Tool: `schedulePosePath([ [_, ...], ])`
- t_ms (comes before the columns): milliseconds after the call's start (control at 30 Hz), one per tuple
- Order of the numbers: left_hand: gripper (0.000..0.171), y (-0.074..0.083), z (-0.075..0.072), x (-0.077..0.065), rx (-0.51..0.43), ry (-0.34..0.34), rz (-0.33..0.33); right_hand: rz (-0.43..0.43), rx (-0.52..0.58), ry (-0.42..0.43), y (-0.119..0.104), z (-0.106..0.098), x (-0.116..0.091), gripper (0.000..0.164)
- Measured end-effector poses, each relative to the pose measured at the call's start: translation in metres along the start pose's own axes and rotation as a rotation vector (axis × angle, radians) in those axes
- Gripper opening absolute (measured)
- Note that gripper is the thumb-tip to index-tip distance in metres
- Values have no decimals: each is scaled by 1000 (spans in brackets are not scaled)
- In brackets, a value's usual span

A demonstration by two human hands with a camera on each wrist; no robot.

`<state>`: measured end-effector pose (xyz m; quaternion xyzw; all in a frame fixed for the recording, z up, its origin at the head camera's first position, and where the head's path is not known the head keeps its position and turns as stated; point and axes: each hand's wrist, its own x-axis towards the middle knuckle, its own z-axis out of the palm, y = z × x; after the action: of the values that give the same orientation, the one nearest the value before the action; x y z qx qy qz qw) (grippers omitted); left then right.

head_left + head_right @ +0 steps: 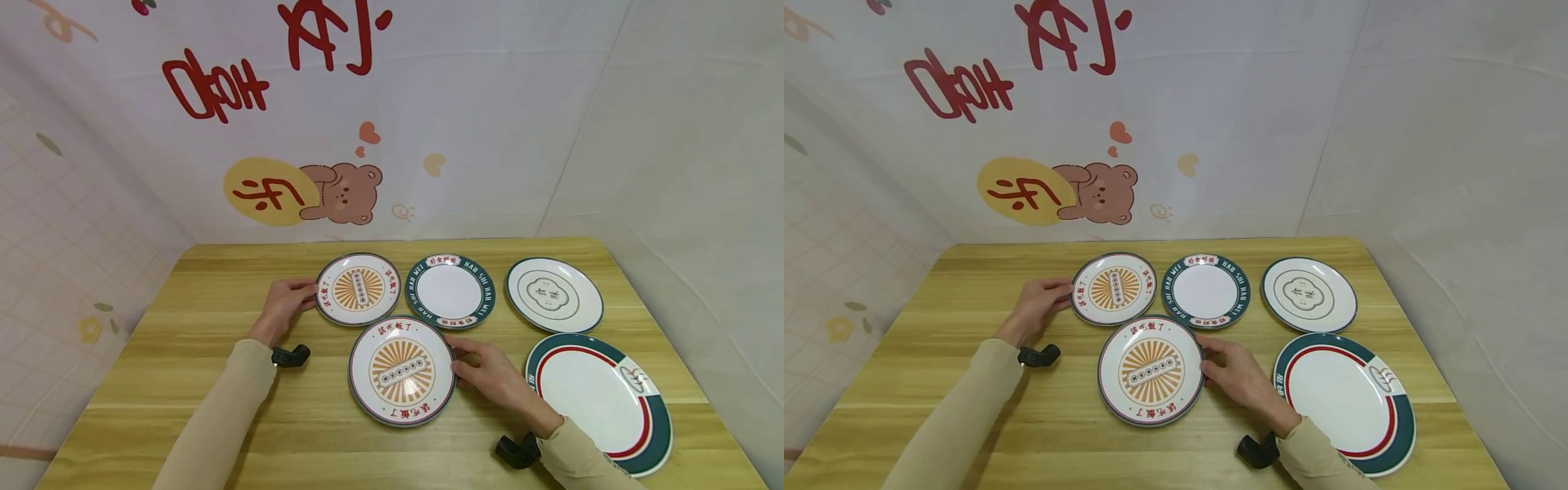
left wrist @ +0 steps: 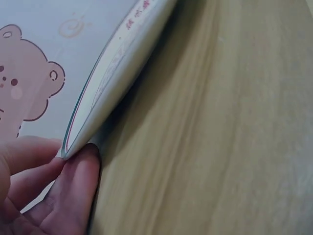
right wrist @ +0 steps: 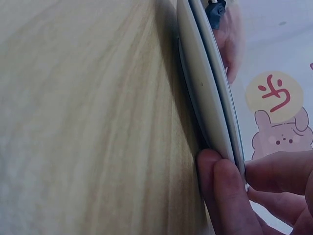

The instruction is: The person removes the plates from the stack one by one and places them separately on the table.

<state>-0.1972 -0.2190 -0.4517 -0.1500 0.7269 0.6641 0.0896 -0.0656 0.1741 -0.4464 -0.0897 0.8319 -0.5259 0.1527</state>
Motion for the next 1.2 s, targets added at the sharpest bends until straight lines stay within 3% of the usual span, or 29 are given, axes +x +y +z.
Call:
schedulePosePath([
  [233,41,6,3,-7,194,17,65,-2,-9,1,1,0,0,48],
  [367,45,5,1,-11,253,19,75,5,2,-7,1,0,0,49],
  [533,56,3,-2,-20,283,-11,132,9,19,-16,1,0,0,50],
  [733,60,2,-3,-40,283,-50,248,8,20,-19,1,-1,0,50],
  [967,58,-4,5,-65,304,-96,372,6,10,-7,0,-1,-1,49],
  [1200,53,-8,14,-90,361,-100,443,29,-21,17,-2,1,0,50],
])
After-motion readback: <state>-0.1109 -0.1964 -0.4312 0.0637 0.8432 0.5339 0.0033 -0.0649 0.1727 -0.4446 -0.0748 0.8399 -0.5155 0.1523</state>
